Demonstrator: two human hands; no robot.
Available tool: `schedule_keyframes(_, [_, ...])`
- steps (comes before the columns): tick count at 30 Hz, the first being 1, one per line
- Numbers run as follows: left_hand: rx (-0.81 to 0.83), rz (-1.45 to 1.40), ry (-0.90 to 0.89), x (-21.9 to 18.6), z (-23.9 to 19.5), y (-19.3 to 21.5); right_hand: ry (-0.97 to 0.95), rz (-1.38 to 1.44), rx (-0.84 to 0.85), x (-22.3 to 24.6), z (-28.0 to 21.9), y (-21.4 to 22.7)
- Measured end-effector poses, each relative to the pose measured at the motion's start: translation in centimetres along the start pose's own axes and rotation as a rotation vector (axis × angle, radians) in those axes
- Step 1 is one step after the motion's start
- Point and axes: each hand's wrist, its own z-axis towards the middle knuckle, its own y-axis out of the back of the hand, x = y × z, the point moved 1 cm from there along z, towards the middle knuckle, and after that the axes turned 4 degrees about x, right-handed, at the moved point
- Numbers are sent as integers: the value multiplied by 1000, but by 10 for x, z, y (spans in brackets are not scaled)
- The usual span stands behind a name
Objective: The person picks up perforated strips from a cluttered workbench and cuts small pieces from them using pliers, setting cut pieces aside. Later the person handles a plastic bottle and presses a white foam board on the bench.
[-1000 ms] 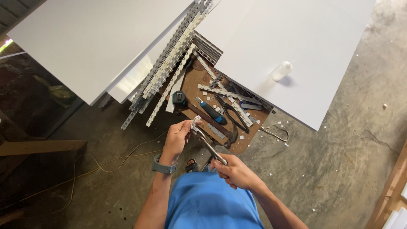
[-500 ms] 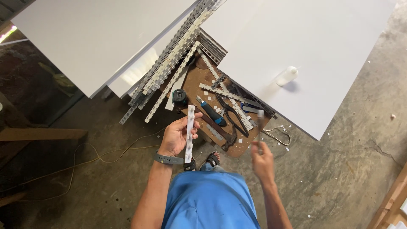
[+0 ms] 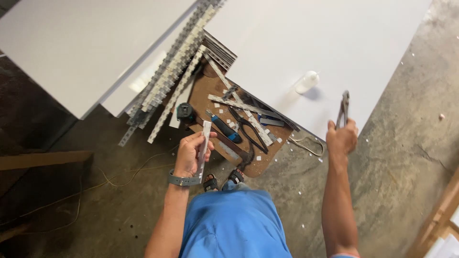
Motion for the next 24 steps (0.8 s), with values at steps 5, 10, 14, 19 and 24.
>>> schedule_keyframes(5, [-108,90,-9,33,23,24,45,-101,-6,14,38,-30])
schedule_keyframes(10, [-199,64,122,36,30,19,136,-60,-38,24,45,-35])
schedule_keyframes(14, [-254,111,144,109,65,94,192,-104,-257,25,29,-48])
schedule_keyframes(19, [-145,31,84,115,72,101,752,164,-118,98,-119,-94])
schedule_keyframes(24, [-164,142,189,98,60,77,954,332,473,161,-183,-186])
